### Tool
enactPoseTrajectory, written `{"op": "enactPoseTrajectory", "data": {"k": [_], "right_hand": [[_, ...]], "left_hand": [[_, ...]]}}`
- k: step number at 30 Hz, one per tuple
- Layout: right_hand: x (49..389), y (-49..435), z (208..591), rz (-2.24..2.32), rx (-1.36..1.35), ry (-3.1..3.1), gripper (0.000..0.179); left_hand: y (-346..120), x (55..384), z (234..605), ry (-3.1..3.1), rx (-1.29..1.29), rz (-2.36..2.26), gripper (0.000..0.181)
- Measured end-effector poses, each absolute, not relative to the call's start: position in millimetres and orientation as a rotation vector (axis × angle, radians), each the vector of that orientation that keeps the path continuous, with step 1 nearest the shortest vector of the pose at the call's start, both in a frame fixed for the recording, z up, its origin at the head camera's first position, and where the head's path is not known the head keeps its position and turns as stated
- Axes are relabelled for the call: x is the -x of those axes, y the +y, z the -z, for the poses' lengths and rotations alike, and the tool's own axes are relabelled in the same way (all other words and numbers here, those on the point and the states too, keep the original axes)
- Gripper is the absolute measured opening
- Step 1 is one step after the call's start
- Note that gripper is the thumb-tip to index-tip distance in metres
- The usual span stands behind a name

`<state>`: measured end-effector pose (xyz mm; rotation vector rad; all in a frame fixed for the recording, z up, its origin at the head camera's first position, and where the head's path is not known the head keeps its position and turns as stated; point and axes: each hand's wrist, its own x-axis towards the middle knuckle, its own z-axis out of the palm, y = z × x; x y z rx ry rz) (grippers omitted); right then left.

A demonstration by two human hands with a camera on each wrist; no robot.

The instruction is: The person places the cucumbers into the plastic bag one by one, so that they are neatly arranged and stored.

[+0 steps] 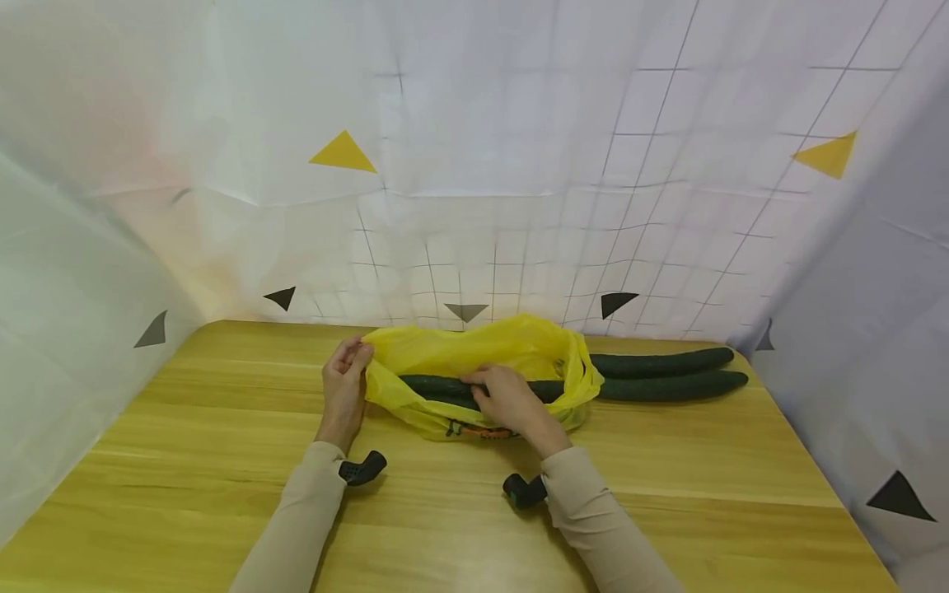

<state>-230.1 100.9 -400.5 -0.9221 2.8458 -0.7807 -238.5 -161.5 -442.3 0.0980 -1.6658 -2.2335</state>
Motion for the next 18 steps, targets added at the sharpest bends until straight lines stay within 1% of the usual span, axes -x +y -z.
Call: {"op": "enactPoseTrajectory", "data": {"k": [7, 18], "right_hand": [[225.6, 103.2, 399.2, 0.722, 0.964, 2.872, 0.033], [221.9, 104.9, 402.6, 0.729, 0.999, 2.883, 0.034]], "left_hand": [[-159.5, 239.4, 440.9, -1.563, -0.040, 2.296, 0.029], [-161.2, 238.2, 442.4, -1.672, -0.081, 2.241, 0.035]]}}
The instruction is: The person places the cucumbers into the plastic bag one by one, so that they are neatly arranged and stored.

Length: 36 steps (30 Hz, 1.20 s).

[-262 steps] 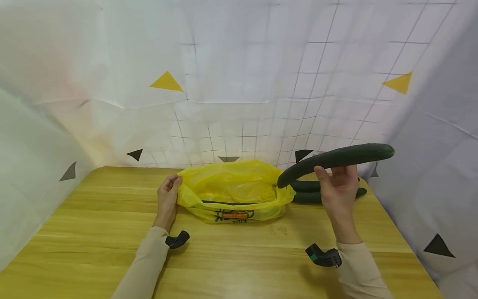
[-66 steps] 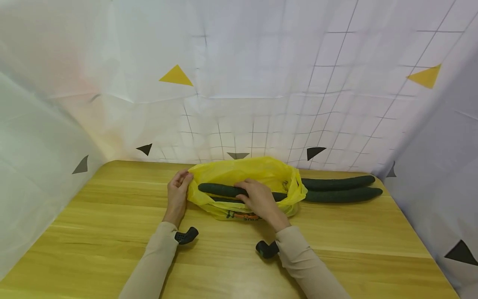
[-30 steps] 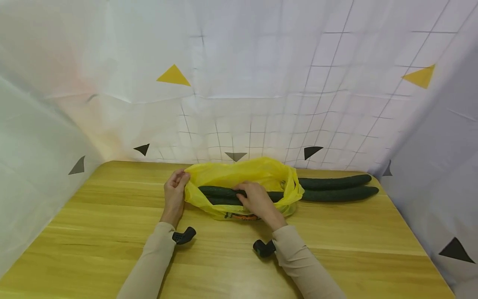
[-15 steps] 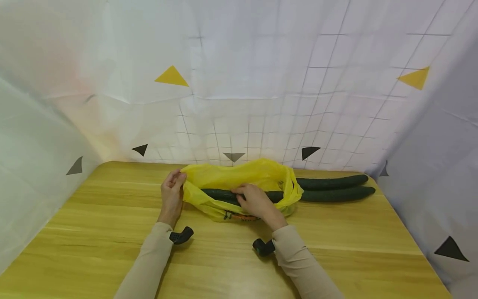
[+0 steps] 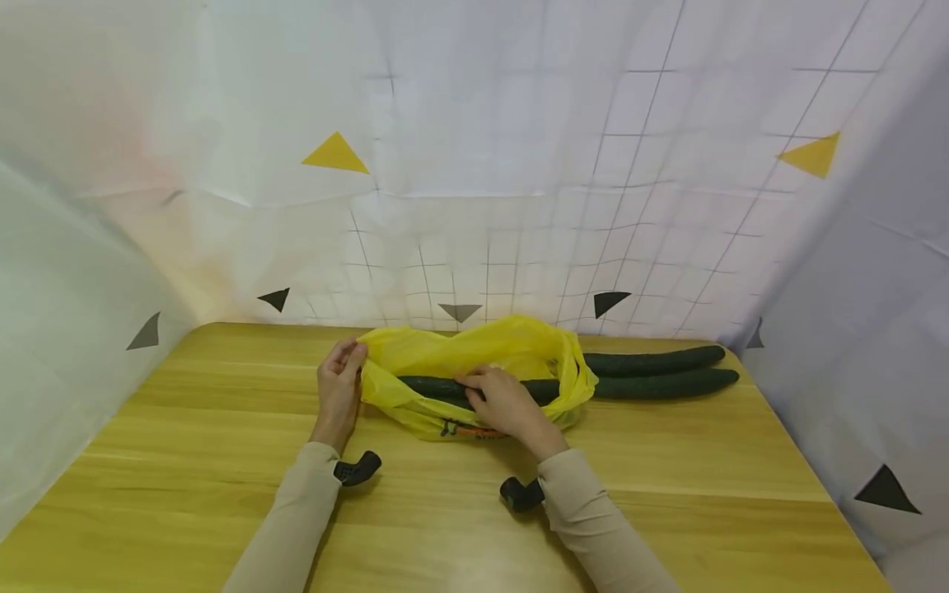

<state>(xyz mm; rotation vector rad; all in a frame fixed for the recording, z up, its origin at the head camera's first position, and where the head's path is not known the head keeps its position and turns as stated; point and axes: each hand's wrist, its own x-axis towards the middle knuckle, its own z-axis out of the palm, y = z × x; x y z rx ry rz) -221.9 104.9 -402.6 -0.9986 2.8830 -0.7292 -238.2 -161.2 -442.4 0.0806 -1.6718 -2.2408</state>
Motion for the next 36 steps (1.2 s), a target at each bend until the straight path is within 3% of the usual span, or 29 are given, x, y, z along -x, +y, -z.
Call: {"op": "enactPoseTrajectory", "data": {"k": [16, 20, 24, 36], "right_hand": [[217.5, 123.2, 390.7, 0.886, 0.851, 2.911, 0.029], [218.6, 134.2, 379.6, 0.996, 0.840, 2.930, 0.028], [217.1, 148.2, 363.4, 1.072, 0.842, 2.969, 0.027], [214.9, 217.2, 332.0, 1.236, 0.673, 3.079, 0.033]], "left_hand": [[-159.4, 239.5, 441.9, -1.769, -0.162, 2.082, 0.036], [-157.7, 228.8, 427.3, -1.811, -0.220, 2.045, 0.031], [-160.5, 231.9, 430.5, -1.798, -0.249, 2.016, 0.027], [-160.2, 244.8, 445.4, -1.759, -0.232, 2.019, 0.038]]}}
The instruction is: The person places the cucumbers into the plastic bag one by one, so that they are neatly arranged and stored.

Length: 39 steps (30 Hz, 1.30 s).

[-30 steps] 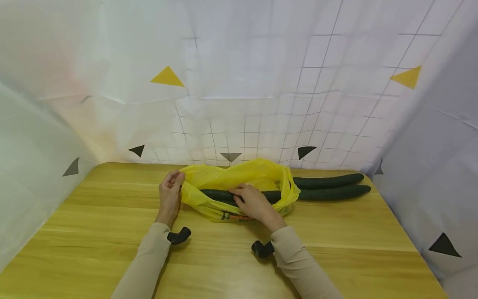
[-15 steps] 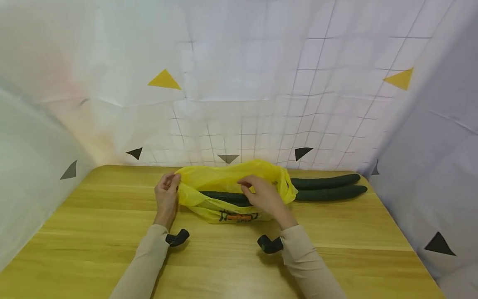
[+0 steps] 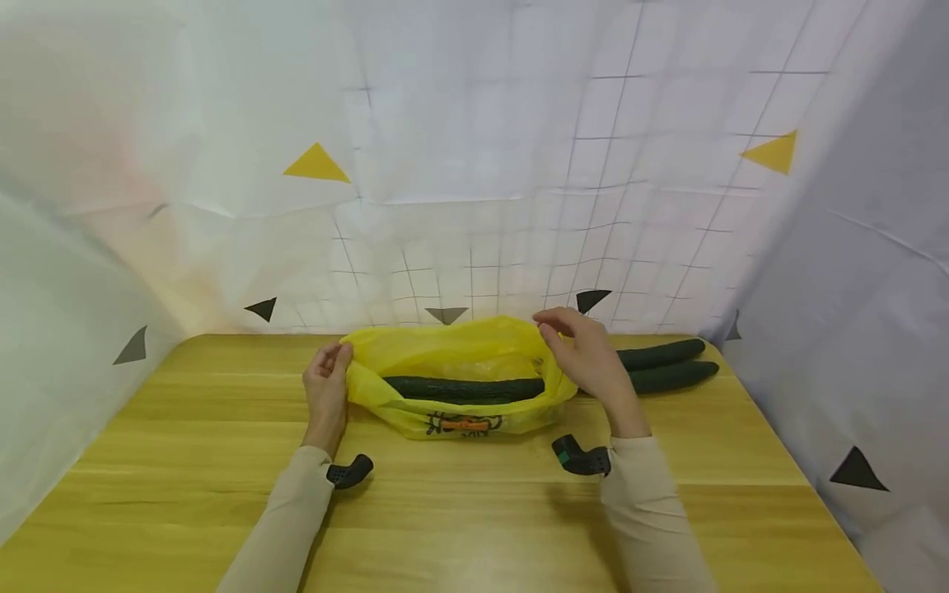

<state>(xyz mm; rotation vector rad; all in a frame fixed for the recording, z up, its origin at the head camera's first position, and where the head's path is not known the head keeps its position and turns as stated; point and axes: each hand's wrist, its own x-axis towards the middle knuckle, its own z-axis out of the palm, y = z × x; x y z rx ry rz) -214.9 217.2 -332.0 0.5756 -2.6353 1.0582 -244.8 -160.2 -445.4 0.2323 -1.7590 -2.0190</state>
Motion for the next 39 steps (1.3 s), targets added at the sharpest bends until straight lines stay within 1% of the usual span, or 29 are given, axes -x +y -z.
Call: {"op": "enactPoseTrajectory", "data": {"k": [5, 9, 15, 20, 26, 30, 35, 39], "right_hand": [[214.3, 254.0, 330.2, -1.043, -0.423, -2.644, 0.035], [214.0, 274.9, 331.3, -1.016, -0.357, -2.659, 0.036], [215.3, 285.9, 337.6, -0.998, -0.406, -2.716, 0.037], [216.7, 295.5, 348.5, -0.982, -0.454, -2.735, 0.036], [215.2, 315.6, 364.1, -0.937, -0.456, -2.822, 0.041], [216.1, 328.5, 375.5, -0.950, -0.441, -2.838, 0.038], [217.8, 340.4, 387.0, -0.956, -0.420, -2.817, 0.036], [218.6, 346.8, 391.9, -0.941, -0.397, -2.815, 0.037]], "left_hand": [[-156.8, 237.6, 446.1, -1.754, -0.206, 2.092, 0.041], [-150.3, 228.3, 444.9, -1.864, -0.169, 2.057, 0.043], [-146.9, 218.8, 445.4, -1.866, -0.113, 2.054, 0.045], [-146.7, 213.9, 446.0, -1.858, -0.084, 2.076, 0.042], [-143.2, 201.7, 431.1, -1.934, -0.021, 1.993, 0.039], [-141.2, 195.7, 423.6, -1.957, -0.047, 1.973, 0.039], [-141.1, 195.1, 422.6, -1.959, -0.079, 1.976, 0.039], [-142.6, 200.5, 430.1, -1.949, -0.083, 1.971, 0.040]]}}
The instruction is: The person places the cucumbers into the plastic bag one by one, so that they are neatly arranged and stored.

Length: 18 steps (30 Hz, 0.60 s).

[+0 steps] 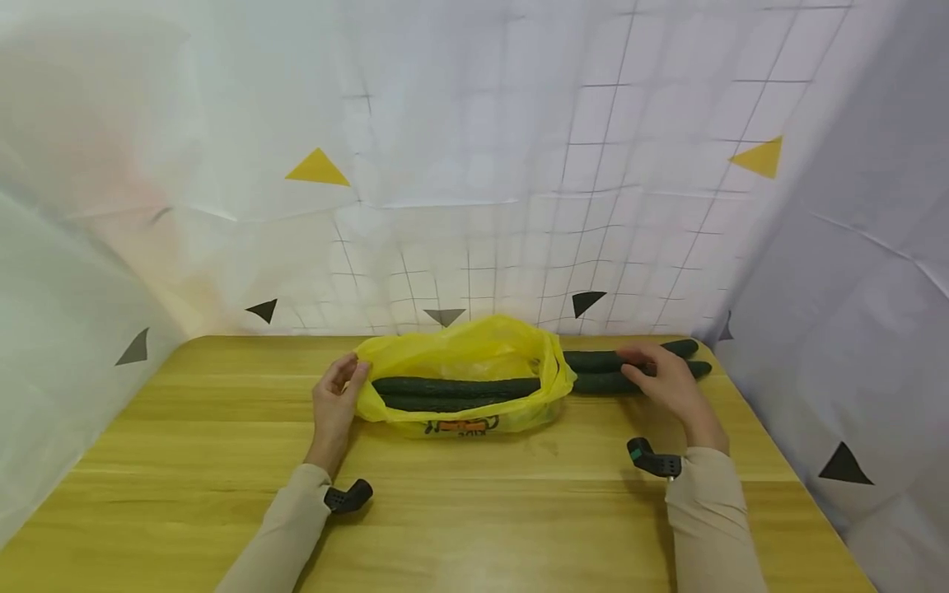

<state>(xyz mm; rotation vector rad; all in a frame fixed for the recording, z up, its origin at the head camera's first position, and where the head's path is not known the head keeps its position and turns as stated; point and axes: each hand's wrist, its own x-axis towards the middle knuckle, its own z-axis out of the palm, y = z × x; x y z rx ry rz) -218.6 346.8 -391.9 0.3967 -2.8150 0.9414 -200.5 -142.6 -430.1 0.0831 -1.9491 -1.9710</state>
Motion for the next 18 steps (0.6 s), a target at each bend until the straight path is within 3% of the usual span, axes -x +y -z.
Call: {"op": "enactPoseTrajectory", "data": {"k": [5, 11, 18], "right_hand": [[220.1, 350.2, 395.5, -0.925, -0.387, -2.803, 0.036], [220.8, 353.5, 399.0, -0.928, -0.374, -2.810, 0.036], [220.1, 356.7, 402.4, -0.960, -0.326, -2.866, 0.043]], "left_hand": [[-145.2, 209.8, 444.8, -1.928, -0.071, 1.969, 0.041], [-142.7, 197.8, 424.8, -1.947, -0.074, 2.008, 0.038], [-143.4, 197.6, 426.2, -1.958, -0.079, 1.991, 0.035]]}}
